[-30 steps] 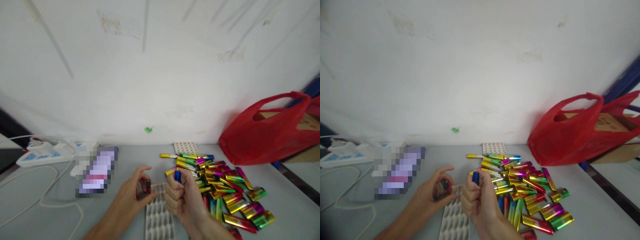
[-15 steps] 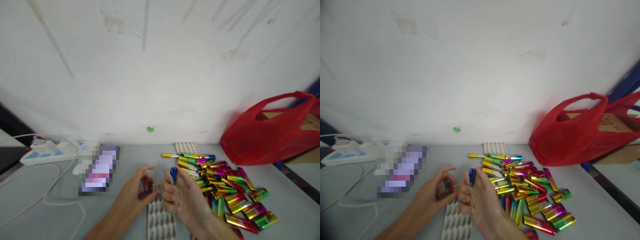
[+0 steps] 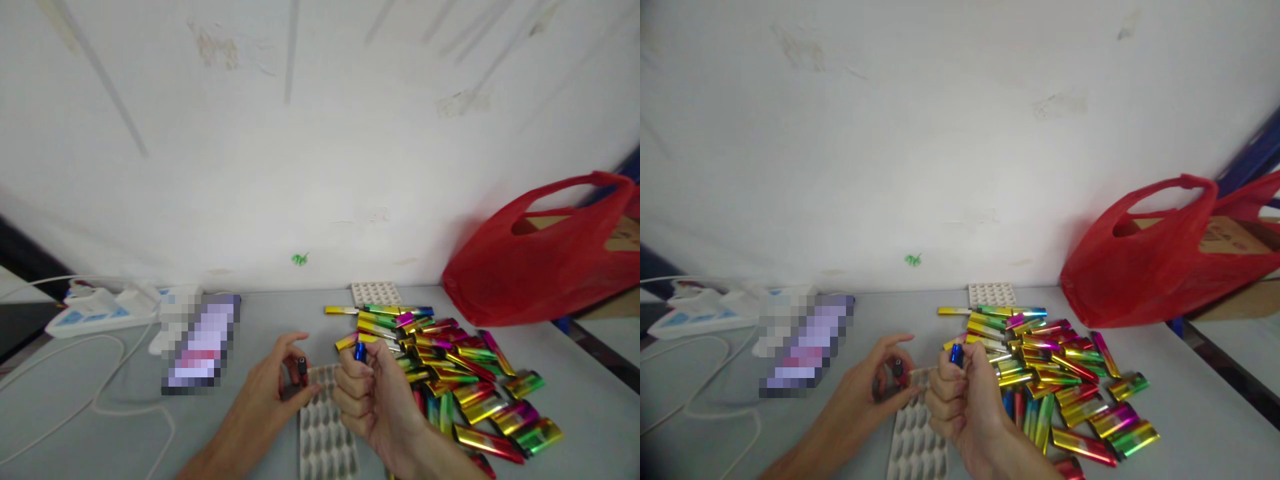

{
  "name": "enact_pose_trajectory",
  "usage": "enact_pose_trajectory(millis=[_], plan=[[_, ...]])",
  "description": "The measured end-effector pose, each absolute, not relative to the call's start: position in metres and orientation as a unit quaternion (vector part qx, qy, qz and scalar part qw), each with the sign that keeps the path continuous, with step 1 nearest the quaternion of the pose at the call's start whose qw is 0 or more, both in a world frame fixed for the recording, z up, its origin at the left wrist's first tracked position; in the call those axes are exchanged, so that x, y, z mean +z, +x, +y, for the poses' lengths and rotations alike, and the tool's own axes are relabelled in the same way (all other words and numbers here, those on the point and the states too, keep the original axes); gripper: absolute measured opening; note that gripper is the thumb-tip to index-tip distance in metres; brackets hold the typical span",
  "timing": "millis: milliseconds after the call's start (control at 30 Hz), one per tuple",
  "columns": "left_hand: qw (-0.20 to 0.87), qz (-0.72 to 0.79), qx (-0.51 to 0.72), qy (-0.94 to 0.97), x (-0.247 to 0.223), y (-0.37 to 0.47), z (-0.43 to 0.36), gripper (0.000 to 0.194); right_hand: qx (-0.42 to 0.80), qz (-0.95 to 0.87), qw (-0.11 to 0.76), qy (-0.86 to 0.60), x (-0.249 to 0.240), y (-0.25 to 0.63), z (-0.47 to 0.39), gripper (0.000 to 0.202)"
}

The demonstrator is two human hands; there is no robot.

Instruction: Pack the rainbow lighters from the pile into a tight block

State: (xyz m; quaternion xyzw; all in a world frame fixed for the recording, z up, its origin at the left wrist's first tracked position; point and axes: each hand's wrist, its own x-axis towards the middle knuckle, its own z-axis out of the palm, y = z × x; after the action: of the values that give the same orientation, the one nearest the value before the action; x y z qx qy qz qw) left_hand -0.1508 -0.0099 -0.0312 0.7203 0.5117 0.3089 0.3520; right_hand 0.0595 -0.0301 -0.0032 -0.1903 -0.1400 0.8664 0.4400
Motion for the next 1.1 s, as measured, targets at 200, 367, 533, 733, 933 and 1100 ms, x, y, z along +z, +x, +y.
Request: enact_pose_trajectory(millis=[200,367,533,733,933,1100], plan=[[0.361,0.517,0.306,0.714,-0.030,-0.150,-0.011,0.059,0.818,-0.151,0.495,-0.252,-0.004,0.053,-0.029,0.052],[0.364,0.526,0.299,0.708,-0.029,-0.151,-0.011,0.057,0.701,-0.275,0.573,-0.324,0.001,0.045,-0.033,0.047],[0.358,0.531,0.276,0.717,-0.022,-0.151,-0.010,0.040,0.625,-0.400,0.553,-0.380,-0.005,0.047,-0.036,0.040],[0.334,0.523,0.261,0.740,-0.016,-0.151,-0.009,0.017,0.553,-0.489,0.531,-0.415,-0.014,0.050,-0.034,0.032],[0.332,0.511,0.256,0.750,-0.012,-0.150,-0.009,0.021,0.509,-0.514,0.544,-0.424,-0.015,0.050,-0.034,0.026],[0.344,0.515,0.261,0.740,-0.015,-0.151,-0.009,0.019,0.449,-0.560,0.535,-0.445,-0.013,0.052,-0.035,0.019]])
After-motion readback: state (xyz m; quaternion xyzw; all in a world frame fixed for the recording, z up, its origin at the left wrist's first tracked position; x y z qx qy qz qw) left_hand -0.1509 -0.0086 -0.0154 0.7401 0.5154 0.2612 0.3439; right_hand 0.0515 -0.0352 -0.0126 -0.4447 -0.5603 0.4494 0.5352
